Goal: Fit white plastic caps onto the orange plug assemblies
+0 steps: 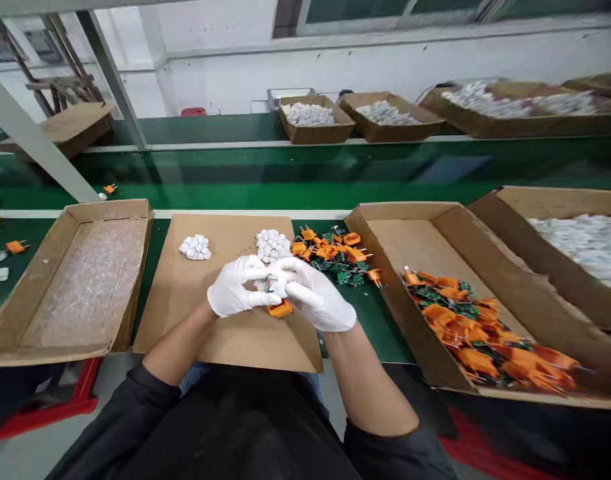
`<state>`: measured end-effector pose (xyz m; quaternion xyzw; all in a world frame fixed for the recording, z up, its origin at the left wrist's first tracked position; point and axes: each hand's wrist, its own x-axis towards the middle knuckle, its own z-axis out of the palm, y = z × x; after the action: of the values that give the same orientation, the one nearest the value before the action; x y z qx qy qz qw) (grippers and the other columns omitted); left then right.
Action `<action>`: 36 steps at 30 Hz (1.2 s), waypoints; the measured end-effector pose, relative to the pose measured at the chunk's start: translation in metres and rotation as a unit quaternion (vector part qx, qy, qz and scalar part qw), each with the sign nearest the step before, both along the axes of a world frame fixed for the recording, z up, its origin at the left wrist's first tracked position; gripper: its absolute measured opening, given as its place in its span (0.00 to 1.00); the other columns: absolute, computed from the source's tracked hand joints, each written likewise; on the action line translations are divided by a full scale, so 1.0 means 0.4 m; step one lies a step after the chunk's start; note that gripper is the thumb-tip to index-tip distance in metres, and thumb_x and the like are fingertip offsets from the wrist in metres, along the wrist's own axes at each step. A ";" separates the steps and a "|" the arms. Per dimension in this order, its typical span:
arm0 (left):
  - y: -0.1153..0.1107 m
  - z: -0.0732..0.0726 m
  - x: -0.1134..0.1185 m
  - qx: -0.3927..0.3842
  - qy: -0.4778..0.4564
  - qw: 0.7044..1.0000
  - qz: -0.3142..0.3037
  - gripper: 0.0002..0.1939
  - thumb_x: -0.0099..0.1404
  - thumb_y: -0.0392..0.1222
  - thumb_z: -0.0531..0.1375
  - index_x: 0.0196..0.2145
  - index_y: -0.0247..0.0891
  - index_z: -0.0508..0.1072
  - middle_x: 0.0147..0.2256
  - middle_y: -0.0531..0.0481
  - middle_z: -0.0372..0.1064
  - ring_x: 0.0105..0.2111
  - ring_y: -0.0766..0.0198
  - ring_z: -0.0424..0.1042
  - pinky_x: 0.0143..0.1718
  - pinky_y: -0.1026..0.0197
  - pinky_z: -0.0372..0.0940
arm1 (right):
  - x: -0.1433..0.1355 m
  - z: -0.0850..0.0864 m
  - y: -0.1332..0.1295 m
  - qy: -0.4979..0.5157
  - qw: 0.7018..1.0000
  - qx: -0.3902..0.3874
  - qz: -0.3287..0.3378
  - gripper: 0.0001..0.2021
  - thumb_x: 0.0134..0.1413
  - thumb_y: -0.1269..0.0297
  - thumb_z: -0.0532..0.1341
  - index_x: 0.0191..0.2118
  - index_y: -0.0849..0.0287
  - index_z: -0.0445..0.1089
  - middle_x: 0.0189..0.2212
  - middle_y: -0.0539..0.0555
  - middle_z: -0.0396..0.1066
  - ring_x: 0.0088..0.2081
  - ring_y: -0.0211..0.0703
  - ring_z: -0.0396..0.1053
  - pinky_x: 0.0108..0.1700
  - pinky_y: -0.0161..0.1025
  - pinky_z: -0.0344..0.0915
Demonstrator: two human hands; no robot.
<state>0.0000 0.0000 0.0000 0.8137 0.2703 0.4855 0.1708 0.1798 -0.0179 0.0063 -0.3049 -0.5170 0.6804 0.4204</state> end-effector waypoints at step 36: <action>-0.005 0.003 0.014 -0.266 -0.162 0.946 -0.087 0.19 0.52 0.58 0.67 0.31 0.39 0.79 0.25 0.49 0.70 0.28 0.63 0.66 0.33 0.58 0.64 | 0.065 0.012 0.003 -0.149 0.979 0.134 -0.050 0.21 0.57 0.48 0.61 0.50 0.56 0.69 0.40 0.58 0.78 0.42 0.48 0.77 0.47 0.48 0.73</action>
<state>0.0055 -0.0021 0.0013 0.6693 0.2863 0.5049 0.4639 0.2057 -0.0169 0.0112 -0.3690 -0.6442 0.5303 0.4093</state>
